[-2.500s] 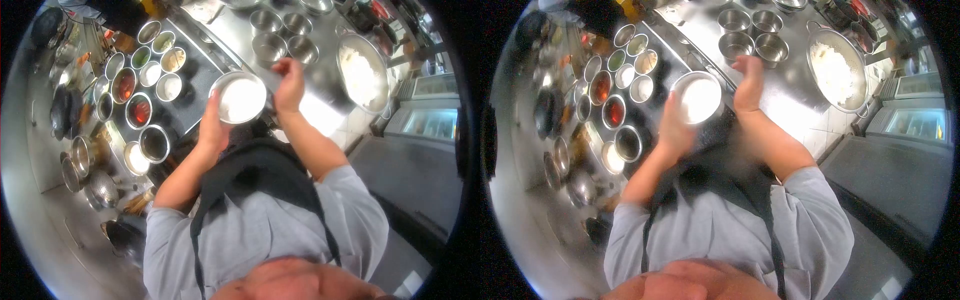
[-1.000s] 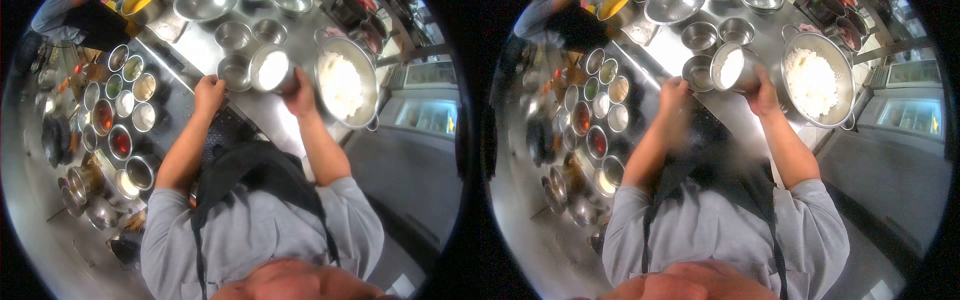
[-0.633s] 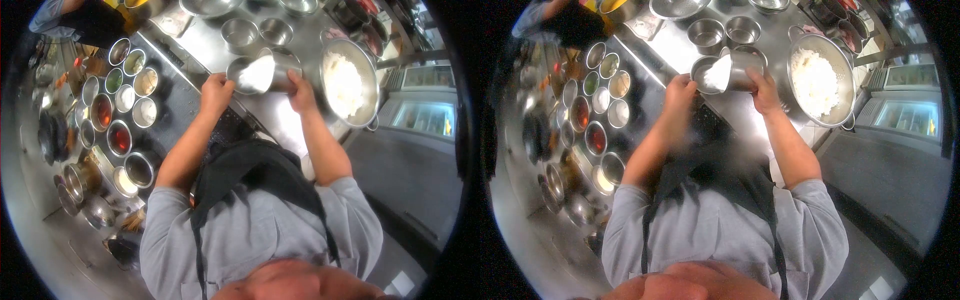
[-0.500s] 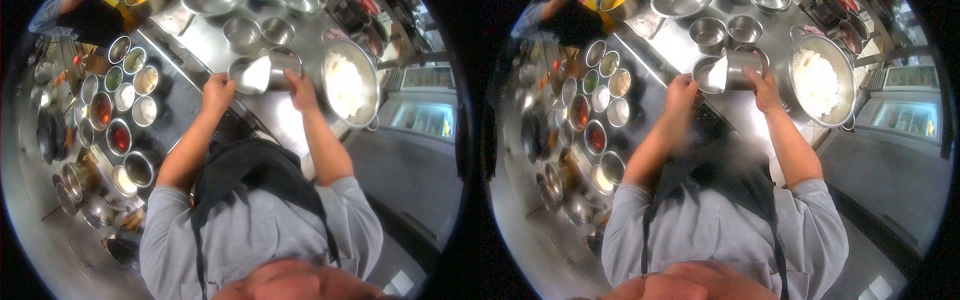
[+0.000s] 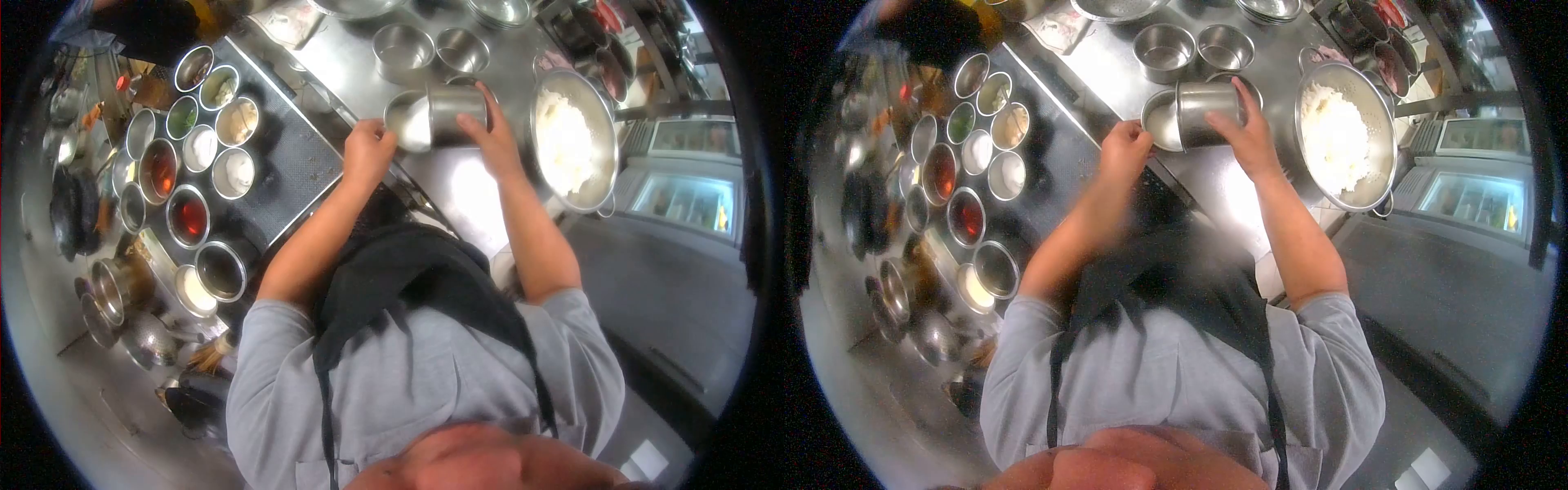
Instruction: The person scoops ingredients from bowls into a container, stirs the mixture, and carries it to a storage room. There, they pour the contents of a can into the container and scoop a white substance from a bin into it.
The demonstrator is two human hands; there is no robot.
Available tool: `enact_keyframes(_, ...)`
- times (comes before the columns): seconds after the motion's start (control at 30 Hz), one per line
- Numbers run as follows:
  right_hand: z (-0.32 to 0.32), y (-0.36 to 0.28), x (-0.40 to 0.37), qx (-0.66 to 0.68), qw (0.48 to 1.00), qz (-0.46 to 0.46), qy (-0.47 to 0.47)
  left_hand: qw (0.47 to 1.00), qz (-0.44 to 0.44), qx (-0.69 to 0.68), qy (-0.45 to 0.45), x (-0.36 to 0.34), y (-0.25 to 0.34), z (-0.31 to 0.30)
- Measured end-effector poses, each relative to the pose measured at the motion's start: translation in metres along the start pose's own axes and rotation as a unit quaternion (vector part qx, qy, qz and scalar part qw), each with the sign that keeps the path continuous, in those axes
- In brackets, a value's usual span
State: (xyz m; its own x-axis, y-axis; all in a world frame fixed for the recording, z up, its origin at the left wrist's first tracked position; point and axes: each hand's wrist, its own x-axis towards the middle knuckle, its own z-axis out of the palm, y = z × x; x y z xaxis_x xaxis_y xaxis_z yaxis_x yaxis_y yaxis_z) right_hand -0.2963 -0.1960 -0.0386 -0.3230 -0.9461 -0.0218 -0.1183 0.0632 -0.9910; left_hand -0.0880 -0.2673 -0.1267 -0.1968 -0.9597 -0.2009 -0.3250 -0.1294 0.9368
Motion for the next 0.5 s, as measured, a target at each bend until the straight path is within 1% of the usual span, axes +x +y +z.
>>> enact_keyframes(0.17,0.000,0.000,0.002,-0.030,0.999,-0.014,-0.004,1.000,0.007,0.000,0.003,0.000,-0.005,0.001)
enact_keyframes(0.23,0.000,-0.002,0.003,-0.045,0.999,-0.024,-0.007,1.000,0.004,0.007,-0.010,-0.001,-0.004,0.000)
enact_keyframes(0.3,0.001,-0.006,0.004,-0.105,0.993,-0.052,-0.001,1.000,0.008,-0.010,-0.002,0.000,-0.010,0.004)
enact_keyframes(0.33,0.000,-0.005,0.005,-0.106,0.993,-0.052,-0.002,1.000,0.013,-0.026,0.004,0.000,-0.013,0.007)
enact_keyframes(0.37,-0.001,-0.003,0.007,-0.112,0.993,-0.047,-0.002,1.000,0.012,-0.027,0.005,-0.004,-0.002,0.004)
enact_keyframes(0.43,-0.001,-0.004,0.008,-0.121,0.992,-0.042,-0.004,0.997,-0.064,-0.039,-0.034,-0.016,0.031,-0.008)
enact_keyframes(0.47,0.000,-0.008,0.009,-0.149,0.988,-0.035,0.000,0.996,-0.065,-0.042,-0.033,-0.015,0.023,-0.004)
enact_keyframes(0.5,0.001,-0.012,0.010,-0.176,0.984,-0.027,0.002,0.999,-0.023,-0.026,-0.014,-0.012,0.013,0.001)
